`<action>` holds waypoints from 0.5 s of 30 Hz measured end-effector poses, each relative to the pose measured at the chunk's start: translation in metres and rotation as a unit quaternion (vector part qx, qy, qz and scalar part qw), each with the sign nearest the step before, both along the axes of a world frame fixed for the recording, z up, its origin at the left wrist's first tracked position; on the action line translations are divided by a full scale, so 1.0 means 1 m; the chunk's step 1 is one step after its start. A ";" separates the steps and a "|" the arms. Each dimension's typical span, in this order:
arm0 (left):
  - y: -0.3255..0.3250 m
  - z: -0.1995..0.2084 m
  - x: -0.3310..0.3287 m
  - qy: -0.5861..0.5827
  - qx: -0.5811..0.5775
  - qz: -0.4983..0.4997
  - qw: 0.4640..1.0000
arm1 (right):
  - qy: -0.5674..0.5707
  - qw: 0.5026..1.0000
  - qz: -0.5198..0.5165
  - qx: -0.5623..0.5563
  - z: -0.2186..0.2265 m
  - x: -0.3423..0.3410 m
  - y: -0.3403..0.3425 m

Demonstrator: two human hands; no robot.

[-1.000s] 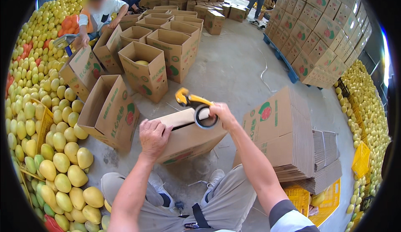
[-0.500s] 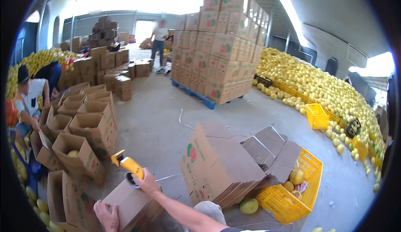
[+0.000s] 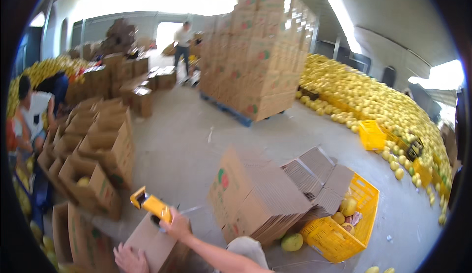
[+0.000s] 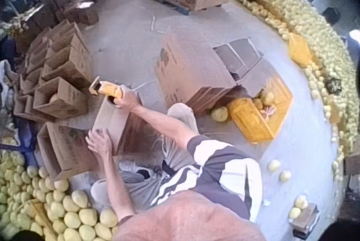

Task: The person sits on the floor and repeatedly folds flat cardboard sheets into open boxes, then uses a handheld tape dispenser to seal the seams. The person places each finished box aside and continues the cycle with new sheets.

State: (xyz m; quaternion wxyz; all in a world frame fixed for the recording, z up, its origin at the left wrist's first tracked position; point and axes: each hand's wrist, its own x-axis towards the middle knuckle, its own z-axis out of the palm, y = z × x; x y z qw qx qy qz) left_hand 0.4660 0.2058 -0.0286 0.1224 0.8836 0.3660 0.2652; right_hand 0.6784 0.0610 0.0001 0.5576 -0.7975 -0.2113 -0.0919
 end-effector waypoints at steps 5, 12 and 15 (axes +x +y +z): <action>-0.013 0.034 0.032 0.133 -0.010 -0.090 0.987 | 0.030 0.999 -0.002 0.045 -0.037 0.014 -0.018; -0.029 0.034 0.001 0.031 -0.039 -0.029 0.998 | -0.114 0.992 0.012 0.043 -0.009 -0.011 -0.007; -0.046 0.027 -0.005 0.048 0.089 -0.046 0.994 | -0.155 0.987 0.041 0.027 -0.007 -0.011 -0.010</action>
